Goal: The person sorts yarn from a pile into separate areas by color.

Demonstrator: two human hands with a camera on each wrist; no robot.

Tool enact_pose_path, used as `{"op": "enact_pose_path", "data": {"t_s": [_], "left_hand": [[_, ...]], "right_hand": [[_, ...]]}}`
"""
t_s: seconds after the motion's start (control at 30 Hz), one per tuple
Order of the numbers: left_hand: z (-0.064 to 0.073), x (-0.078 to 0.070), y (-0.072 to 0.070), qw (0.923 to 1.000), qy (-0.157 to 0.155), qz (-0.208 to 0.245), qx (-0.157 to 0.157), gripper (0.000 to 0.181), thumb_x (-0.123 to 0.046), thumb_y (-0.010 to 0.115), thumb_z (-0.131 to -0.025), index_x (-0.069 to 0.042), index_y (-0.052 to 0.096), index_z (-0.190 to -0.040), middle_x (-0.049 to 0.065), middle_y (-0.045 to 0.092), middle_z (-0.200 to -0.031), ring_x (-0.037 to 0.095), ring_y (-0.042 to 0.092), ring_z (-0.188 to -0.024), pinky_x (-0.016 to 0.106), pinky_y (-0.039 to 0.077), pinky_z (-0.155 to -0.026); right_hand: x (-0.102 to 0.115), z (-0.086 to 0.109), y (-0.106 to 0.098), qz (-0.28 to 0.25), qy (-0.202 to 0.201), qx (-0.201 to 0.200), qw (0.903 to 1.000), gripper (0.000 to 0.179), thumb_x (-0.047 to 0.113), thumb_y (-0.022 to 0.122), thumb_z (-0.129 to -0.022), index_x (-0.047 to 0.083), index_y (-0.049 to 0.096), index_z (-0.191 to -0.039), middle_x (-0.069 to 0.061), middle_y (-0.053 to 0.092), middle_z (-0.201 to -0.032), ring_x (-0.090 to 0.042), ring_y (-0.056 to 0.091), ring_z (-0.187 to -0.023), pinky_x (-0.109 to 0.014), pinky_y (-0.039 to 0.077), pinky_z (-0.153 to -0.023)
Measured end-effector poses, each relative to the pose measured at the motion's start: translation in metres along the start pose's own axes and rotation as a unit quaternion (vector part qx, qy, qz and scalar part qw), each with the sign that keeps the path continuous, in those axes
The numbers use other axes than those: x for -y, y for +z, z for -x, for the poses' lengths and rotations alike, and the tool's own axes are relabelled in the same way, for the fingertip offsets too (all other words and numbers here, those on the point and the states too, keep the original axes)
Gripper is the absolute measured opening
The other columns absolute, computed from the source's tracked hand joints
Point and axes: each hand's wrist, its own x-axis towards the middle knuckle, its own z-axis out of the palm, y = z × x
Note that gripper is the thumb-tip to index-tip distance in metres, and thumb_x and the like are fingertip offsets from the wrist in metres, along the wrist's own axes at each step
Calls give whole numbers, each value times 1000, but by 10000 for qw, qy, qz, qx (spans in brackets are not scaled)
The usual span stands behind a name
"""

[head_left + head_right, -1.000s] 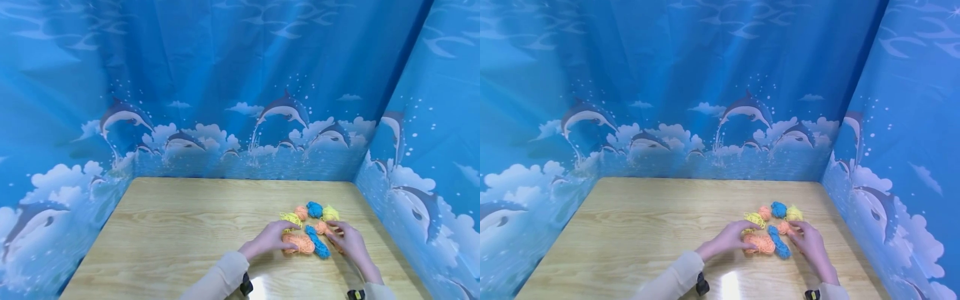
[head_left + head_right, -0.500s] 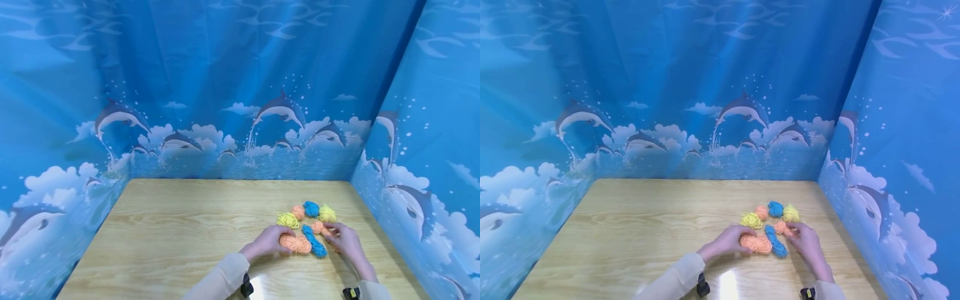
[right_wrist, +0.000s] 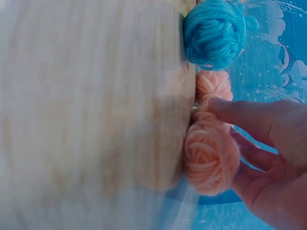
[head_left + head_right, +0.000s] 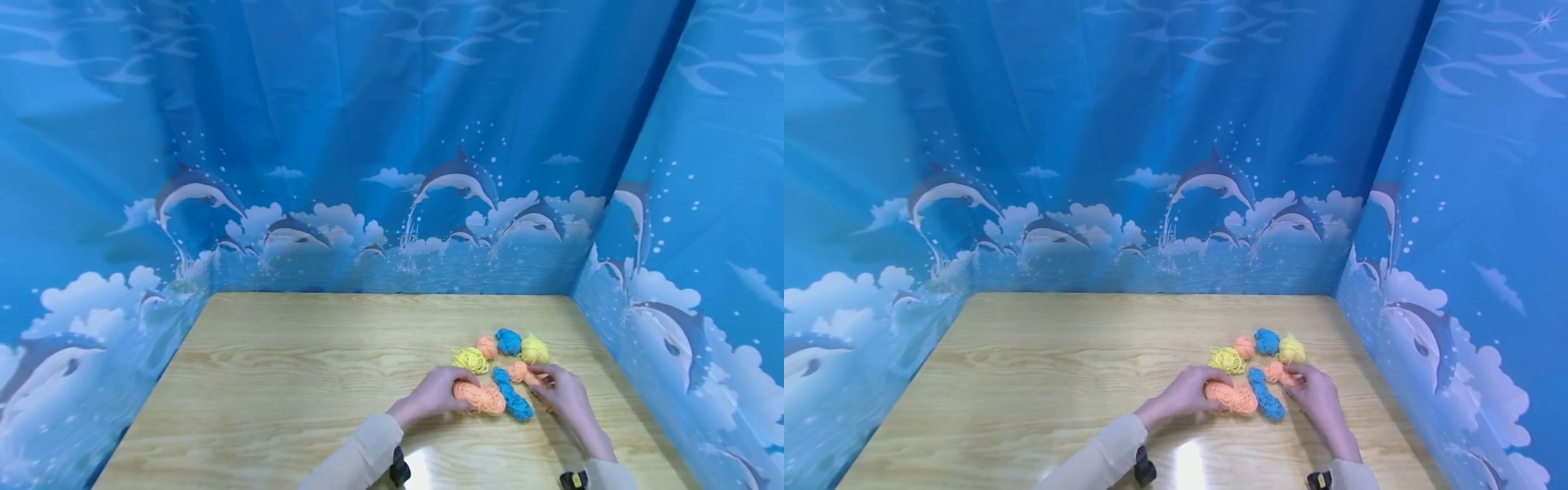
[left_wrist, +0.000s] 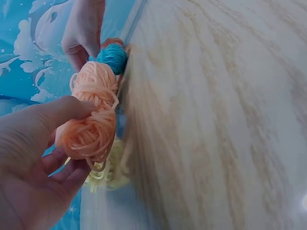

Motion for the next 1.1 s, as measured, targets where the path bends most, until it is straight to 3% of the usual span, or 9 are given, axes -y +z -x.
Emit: {"op": "enact_pose_path", "data": {"t_s": [0.33,0.6,1.1], "left_hand": [[8,-3,-23,9976,-84,555,-406,37,-10,82,-84,-19,72,-118,-9,71,-114,-1,61,-101,16,51,-87],[15,4,-44,9951,-119,628,-759,38,-9,83,-82,-18,73,-118,-6,72,-113,3,63,-99,17,52,-86],[30,13,-81,9907,-338,656,-1147,38,-9,82,-83,-16,72,-119,-1,72,-116,12,66,-103,24,55,-89]], "right_hand": [[-4,3,4,-415,-168,0,9990,38,7,80,-84,1,71,-121,-22,70,-114,-33,69,-96,-46,60,-80],[-6,2,2,-332,-199,94,9992,39,9,82,-83,2,71,-120,-19,71,-111,-30,69,-92,-45,59,-78],[-2,1,-1,-192,-345,122,9991,40,7,82,-81,2,71,-119,-18,72,-113,-29,69,-90,-42,56,-75]]}}
